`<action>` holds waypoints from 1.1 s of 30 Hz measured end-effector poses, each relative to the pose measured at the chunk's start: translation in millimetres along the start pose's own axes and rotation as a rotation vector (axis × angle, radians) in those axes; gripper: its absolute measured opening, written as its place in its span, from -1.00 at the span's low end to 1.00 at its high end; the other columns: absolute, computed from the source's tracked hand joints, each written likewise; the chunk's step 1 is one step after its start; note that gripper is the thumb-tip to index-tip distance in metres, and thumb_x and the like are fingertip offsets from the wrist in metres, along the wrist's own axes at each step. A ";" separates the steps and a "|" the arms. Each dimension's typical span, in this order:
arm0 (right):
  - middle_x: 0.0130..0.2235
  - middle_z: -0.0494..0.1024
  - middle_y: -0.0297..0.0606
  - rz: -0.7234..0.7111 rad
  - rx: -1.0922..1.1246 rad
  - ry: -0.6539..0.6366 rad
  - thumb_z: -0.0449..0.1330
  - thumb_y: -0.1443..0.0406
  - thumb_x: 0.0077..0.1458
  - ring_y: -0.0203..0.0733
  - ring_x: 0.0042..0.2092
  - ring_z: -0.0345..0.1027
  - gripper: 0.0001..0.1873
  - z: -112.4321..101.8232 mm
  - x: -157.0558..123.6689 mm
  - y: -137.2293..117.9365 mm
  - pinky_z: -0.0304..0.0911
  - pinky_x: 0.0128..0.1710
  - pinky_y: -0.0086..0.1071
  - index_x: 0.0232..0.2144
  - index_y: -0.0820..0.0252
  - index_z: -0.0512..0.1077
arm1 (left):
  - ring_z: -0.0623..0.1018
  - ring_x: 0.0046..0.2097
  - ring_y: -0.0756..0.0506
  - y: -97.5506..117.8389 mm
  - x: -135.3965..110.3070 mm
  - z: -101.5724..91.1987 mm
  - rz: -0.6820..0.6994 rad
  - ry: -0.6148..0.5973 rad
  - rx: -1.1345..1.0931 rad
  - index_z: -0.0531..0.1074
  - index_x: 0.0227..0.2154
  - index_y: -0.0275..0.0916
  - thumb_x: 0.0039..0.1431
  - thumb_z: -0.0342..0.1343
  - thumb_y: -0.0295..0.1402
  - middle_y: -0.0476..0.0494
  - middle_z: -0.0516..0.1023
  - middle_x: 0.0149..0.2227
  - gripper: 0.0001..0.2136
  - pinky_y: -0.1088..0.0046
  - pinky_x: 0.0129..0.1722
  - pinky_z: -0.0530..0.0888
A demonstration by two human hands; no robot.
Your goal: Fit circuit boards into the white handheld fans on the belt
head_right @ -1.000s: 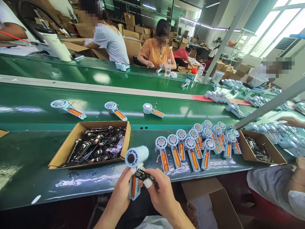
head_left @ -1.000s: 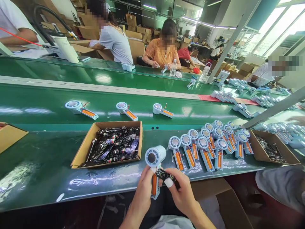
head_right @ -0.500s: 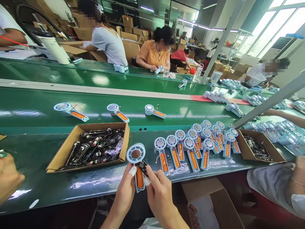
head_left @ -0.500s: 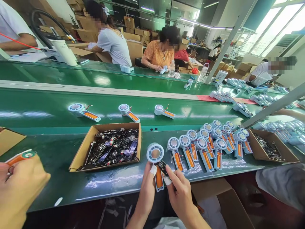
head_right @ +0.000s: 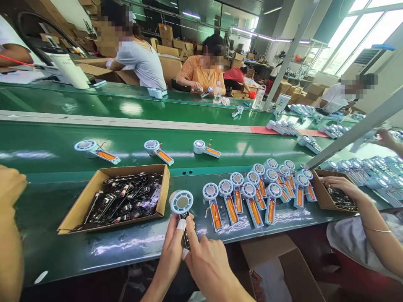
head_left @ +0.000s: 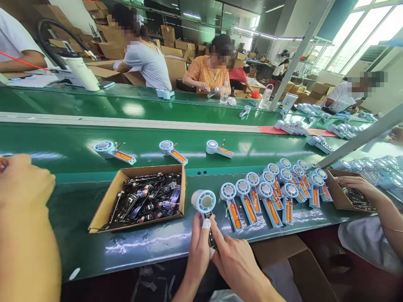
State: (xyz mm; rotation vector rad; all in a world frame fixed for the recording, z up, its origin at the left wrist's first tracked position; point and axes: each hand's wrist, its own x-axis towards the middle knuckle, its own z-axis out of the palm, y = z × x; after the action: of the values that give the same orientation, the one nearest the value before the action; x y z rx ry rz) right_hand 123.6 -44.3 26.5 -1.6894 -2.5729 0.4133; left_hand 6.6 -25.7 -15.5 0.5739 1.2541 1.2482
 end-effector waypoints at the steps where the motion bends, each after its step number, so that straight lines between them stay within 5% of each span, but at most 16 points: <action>1: -0.23 0.63 -0.08 -0.010 -0.001 0.014 0.06 0.46 0.09 -0.03 -0.32 0.56 -0.11 0.4 0.7 -0.8 0.45 -0.32 -0.33 0.44 0.23 -0.12 | 0.42 0.24 -0.26 0.6 0.5 0.6 -0.029 0.015 -0.001 0.41 0.02 -0.14 0.15 0.17 -0.05 -0.21 0.58 0.04 -0.57 0.23 0.19 0.34; 4: 0.08 0.52 0.08 -0.072 0.070 0.161 -0.02 0.49 0.08 0.07 0.00 0.51 -0.08 10.6 5.3 -3.3 0.47 -0.14 -0.22 0.44 0.23 -0.23 | 0.51 0.13 -0.27 4.3 0.9 4.0 -0.077 0.048 0.027 0.49 -0.09 -0.15 0.14 0.15 0.01 -0.20 0.63 -0.03 -0.60 0.24 0.12 0.40; 6: 0.15 0.45 0.14 -0.075 0.119 0.249 -0.06 0.49 0.09 0.09 0.04 0.48 -0.09 21.6 8.7 -3.6 0.48 -0.15 -0.18 0.44 0.24 -0.27 | 0.54 0.08 -0.27 9.2 0.7 3.5 -0.033 0.059 0.113 0.53 -0.16 -0.14 0.12 0.17 -0.01 -0.21 0.64 -0.07 -0.64 0.26 0.06 0.43; 10: -0.11 0.58 0.07 0.016 0.112 0.279 -0.06 0.42 0.20 0.01 -0.27 0.56 -0.22 40.4 16.8 1.3 0.46 -0.36 -0.26 0.43 0.29 -0.15 | 0.62 -0.19 -0.24 36.0 3.9 -14.7 0.178 -0.086 0.577 0.56 -0.39 -0.09 0.14 0.16 -0.16 -0.17 0.67 -0.34 -0.84 0.35 -0.18 0.47; 12: -0.29 0.59 -0.02 0.047 0.053 0.232 -0.03 0.39 0.25 -0.03 -0.40 0.52 -0.29 43.2 23.1 4.5 0.40 -0.43 -0.32 0.41 0.34 -0.05 | 0.57 -0.44 -0.18 60.9 11.8 -31.0 0.330 -0.153 0.916 0.52 -0.51 -0.08 0.23 0.04 -0.25 -0.10 0.57 -0.55 -0.76 0.40 -0.36 0.42; 13: -0.37 0.58 -0.06 0.051 0.019 0.200 -0.01 0.37 0.27 -0.05 -0.45 0.50 -0.31 42.2 26.7 5.5 0.36 -0.46 -0.34 0.40 0.37 -0.02 | 0.53 -0.50 -0.16 75.0 18.7 -39.6 0.438 -0.075 1.092 0.50 -0.53 -0.08 0.25 -0.03 -0.29 -0.07 0.53 -0.59 -0.71 0.40 -0.41 0.40; 16: -0.53 0.55 -0.14 0.021 -0.054 0.105 0.10 0.28 0.27 -0.05 -0.54 0.46 -0.28 30.1 36.6 5.0 0.28 -0.48 -0.37 0.39 0.43 0.02 | 0.58 -0.10 -0.32 113.6 50.7 -60.7 0.581 0.119 1.234 0.56 -0.23 -0.14 0.26 -0.12 -0.36 -0.30 0.63 -0.20 -0.70 0.18 -0.08 0.43; 20: -0.46 0.61 -0.10 -0.028 -0.059 0.007 0.13 0.23 0.27 0.03 -0.45 0.52 -0.21 5.4 38.4 1.2 0.24 -0.43 -0.36 0.42 0.36 -0.06 | 0.34 0.25 -0.43 136.4 97.3 -69.0 0.702 0.079 1.357 0.57 -0.31 -0.17 0.05 0.06 -0.44 -0.38 0.55 0.08 -0.80 -0.07 0.22 0.23; 26: -0.46 0.56 -0.29 0.004 0.267 0.012 0.04 0.36 0.24 -0.10 -0.45 0.43 -0.21 -7.5 8.9 21.1 0.14 -0.45 -0.41 0.44 0.29 -0.13 | 0.39 0.22 -0.37 134.8 123.9 -77.8 0.748 -0.001 1.459 0.51 -0.51 -0.13 0.01 0.08 -0.42 -0.35 0.59 0.03 -0.88 0.01 0.22 0.31; 33: -0.50 0.48 -0.38 0.091 0.426 0.235 -0.01 0.32 0.29 -0.22 -0.48 0.34 -0.48 -20.2 -10.8 63.1 0.20 -0.41 -0.42 0.27 0.20 0.28 | 0.50 0.04 -0.37 140.5 129.4 -81.5 0.716 -0.001 1.422 0.40 -0.53 -0.10 -0.11 0.09 -0.33 -0.30 0.60 -0.18 -0.97 0.04 0.10 0.42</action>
State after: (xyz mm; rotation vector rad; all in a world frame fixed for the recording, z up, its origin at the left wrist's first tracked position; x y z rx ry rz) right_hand 188.1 -26.5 32.1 -1.5912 -2.0674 0.6661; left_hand -141.6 110.8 34.7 2.1694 1.9102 0.6652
